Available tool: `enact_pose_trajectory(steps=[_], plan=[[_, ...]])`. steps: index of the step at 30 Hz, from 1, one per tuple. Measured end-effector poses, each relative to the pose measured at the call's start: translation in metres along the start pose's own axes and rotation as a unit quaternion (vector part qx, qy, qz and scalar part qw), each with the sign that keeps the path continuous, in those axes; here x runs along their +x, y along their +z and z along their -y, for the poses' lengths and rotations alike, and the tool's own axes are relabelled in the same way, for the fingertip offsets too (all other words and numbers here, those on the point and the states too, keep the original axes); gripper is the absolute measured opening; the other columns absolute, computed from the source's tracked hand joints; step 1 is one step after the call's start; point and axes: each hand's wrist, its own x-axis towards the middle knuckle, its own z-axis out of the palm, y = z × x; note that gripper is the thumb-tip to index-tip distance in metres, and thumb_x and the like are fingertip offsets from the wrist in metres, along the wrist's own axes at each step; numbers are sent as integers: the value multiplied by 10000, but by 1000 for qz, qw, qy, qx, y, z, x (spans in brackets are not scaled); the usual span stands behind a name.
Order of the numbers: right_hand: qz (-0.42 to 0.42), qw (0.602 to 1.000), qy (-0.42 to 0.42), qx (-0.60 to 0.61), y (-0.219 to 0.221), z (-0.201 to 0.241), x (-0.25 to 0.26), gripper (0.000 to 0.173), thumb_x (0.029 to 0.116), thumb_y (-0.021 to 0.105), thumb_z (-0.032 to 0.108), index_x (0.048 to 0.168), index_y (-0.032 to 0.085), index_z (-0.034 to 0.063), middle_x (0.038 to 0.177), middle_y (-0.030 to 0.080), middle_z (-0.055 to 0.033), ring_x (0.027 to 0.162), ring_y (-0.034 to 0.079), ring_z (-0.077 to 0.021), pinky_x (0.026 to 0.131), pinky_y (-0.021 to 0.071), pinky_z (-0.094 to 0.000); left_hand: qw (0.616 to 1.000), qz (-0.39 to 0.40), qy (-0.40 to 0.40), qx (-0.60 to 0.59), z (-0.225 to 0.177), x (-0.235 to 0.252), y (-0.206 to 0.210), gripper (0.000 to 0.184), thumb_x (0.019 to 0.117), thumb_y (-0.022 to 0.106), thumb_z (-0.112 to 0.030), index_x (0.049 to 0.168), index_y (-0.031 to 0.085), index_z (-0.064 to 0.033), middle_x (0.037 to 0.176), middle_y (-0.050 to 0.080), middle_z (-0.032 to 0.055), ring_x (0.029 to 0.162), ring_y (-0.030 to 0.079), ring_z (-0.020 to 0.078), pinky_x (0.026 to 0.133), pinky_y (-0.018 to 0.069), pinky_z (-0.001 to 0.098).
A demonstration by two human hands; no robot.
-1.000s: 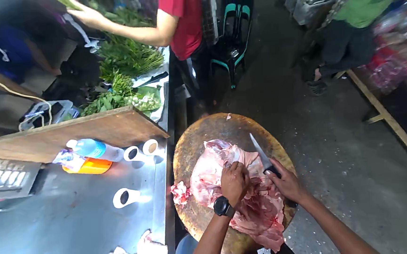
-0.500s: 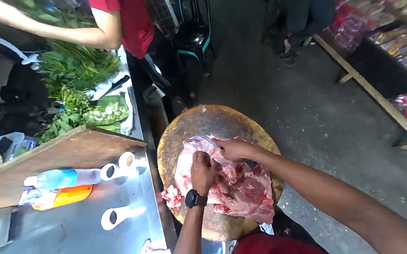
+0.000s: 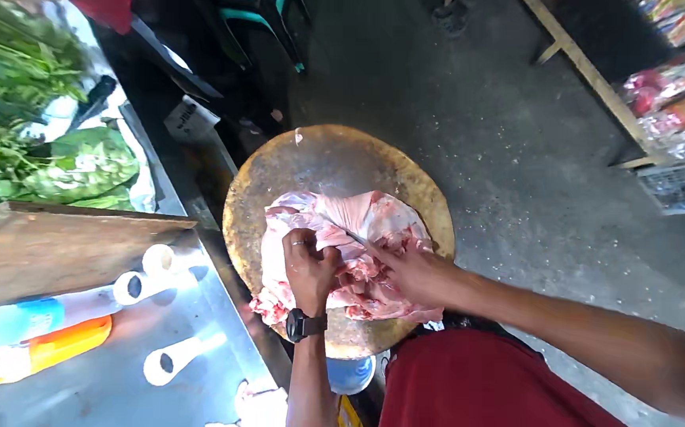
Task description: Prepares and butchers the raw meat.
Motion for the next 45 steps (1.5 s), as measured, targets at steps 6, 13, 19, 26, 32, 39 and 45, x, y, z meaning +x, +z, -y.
enact_pose_trajectory(steps=[6, 13, 19, 26, 32, 39, 45], plan=[[41, 997, 35, 48, -26, -29, -87, 636, 1101, 420, 366, 1660, 118, 387, 928, 690, -184, 816, 677, -365, 770, 552, -571, 998, -3, -25, 53, 12, -5, -2, 477, 866, 631, -343, 1217, 681, -24, 1139, 680, 181, 979, 671, 346, 848, 539, 577], [-60, 997, -45, -11, -73, 33, 70, 729, 1045, 516, 265, 1644, 140, 439, 1028, 721, -181, 940, 697, -389, 795, 547, -629, 997, 4, -35, 66, 7, 7, -3, 465, 862, 637, -357, 1200, 689, -43, 1129, 686, 152, 991, 674, 321, 863, 542, 571], [-39, 997, -26, -64, -81, 66, 109, 922, 883, 670, 170, 1644, 199, 392, 1094, 701, -212, 1009, 681, -419, 802, 538, -645, 997, 14, -46, 61, 11, 8, -5, 494, 860, 657, -375, 1224, 674, -42, 1144, 685, 160, 1013, 670, 335, 880, 539, 584], [-40, 999, 8, -36, 17, 4, 16, 802, 995, 586, 263, 1643, 138, 416, 1050, 703, -182, 880, 699, -408, 736, 568, -630, 998, 9, -27, 54, 38, -2, -11, 482, 848, 666, -394, 1230, 681, -100, 1187, 678, 140, 1057, 657, 333, 884, 532, 594], [74, 995, 60, -7, 10, -11, -67, 633, 1093, 420, 329, 1654, 135, 394, 997, 708, -203, 925, 693, -423, 824, 541, -611, 998, -6, -60, 33, 66, -10, -26, 481, 867, 624, -334, 1242, 689, -41, 1183, 691, 197, 1088, 664, 370, 918, 506, 616], [-99, 990, 5, 102, -26, 4, -17, 629, 1096, 442, 349, 1656, 159, 380, 1040, 709, -180, 910, 691, -341, 859, 550, -551, 978, 56, 35, 198, 37, 25, -54, 627, 858, 680, -260, 1463, 560, -149, 1455, 541, 205, 1325, 503, 465, 1011, 440, 670], [-230, 963, -23, 138, -34, -7, 34, 670, 1086, 474, 359, 1656, 125, 406, 855, 708, -153, 724, 685, -321, 701, 572, -552, 941, 234, 134, 203, -13, 60, -20, 578, 889, 598, -674, 1363, 655, -348, 1575, 460, 16, 1547, 226, 346, 1212, 126, 694]])
